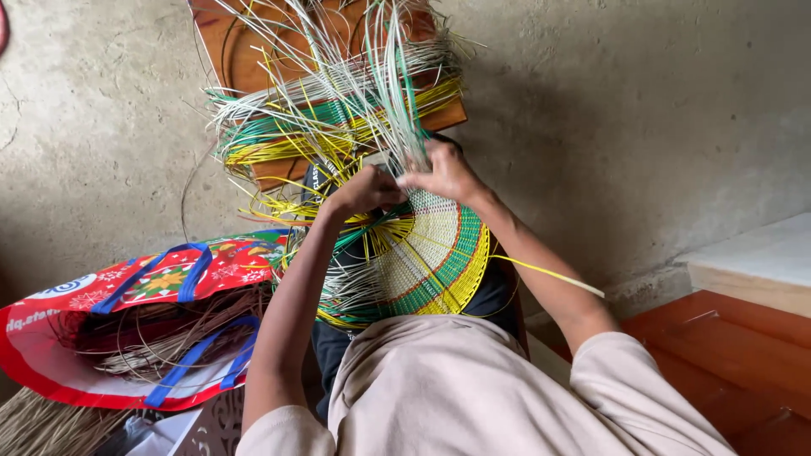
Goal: Weaving a hand fan by threading colored fibers through a frame
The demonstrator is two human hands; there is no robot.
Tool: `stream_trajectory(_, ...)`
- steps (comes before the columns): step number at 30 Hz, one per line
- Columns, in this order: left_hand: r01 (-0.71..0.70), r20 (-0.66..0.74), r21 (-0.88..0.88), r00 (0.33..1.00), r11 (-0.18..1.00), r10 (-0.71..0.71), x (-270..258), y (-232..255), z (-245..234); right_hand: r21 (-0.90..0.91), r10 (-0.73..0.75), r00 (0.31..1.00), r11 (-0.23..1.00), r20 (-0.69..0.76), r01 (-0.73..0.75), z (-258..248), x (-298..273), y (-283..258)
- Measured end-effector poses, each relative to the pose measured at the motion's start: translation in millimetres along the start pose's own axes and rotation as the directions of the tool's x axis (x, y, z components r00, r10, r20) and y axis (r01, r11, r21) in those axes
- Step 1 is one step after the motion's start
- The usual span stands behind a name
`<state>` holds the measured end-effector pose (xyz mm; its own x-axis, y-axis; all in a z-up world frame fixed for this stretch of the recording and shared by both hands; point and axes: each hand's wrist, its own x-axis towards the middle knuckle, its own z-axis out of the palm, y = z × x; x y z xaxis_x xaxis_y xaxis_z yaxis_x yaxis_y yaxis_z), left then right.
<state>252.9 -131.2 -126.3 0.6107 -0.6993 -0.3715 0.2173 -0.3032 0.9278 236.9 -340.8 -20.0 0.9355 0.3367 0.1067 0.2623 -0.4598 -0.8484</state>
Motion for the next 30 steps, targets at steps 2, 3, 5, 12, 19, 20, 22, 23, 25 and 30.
stream_trajectory(2,0.004,-0.003,0.004,1.0,1.0,-0.004,1,0,0,-0.285,-0.094,0.989,0.95,0.116,0.123,4,-21,10)
stream_trajectory(3,0.002,0.0,-0.001,1.0,1.0,-0.002,-4,7,0,-0.289,-0.089,0.989,0.95,0.117,0.12,2,-25,2)
stream_trajectory(5,0.028,-0.049,-0.034,0.998,0.999,-0.029,-16,22,2,-0.421,-0.26,0.948,0.851,0.186,0.316,-2,-31,-14)
stream_trajectory(12,0.002,-0.018,-0.069,1.0,0.998,-0.004,5,-9,9,-0.499,-0.347,0.936,0.802,0.059,0.329,7,17,-4)
stream_trajectory(19,-0.098,-0.159,-0.106,0.984,0.989,0.08,-4,2,9,-0.246,0.013,1.0,0.969,-0.02,-0.018,18,-3,28)
stream_trajectory(20,-0.106,-0.166,-0.124,0.983,0.987,0.085,-6,4,11,-0.423,0.103,0.994,0.903,0.043,-0.075,26,-15,52)
stream_trajectory(22,-0.099,-0.201,-0.066,0.976,0.993,0.084,-10,18,9,-0.444,-0.114,0.991,0.886,0.076,0.136,9,-30,10)
stream_trajectory(23,-0.087,-0.238,-0.005,0.968,0.996,0.083,-13,25,9,-0.452,-0.326,0.939,0.824,0.112,0.341,0,-37,-11)
stream_trajectory(25,-0.092,-0.238,0.01,0.967,0.996,0.092,-9,6,14,-0.468,-0.354,0.925,0.799,0.141,0.377,-3,-44,-14)
stream_trajectory(30,-0.14,-0.226,0.102,0.961,0.985,0.16,3,-6,16,-0.501,-0.311,0.939,0.796,0.145,0.34,19,-36,60)
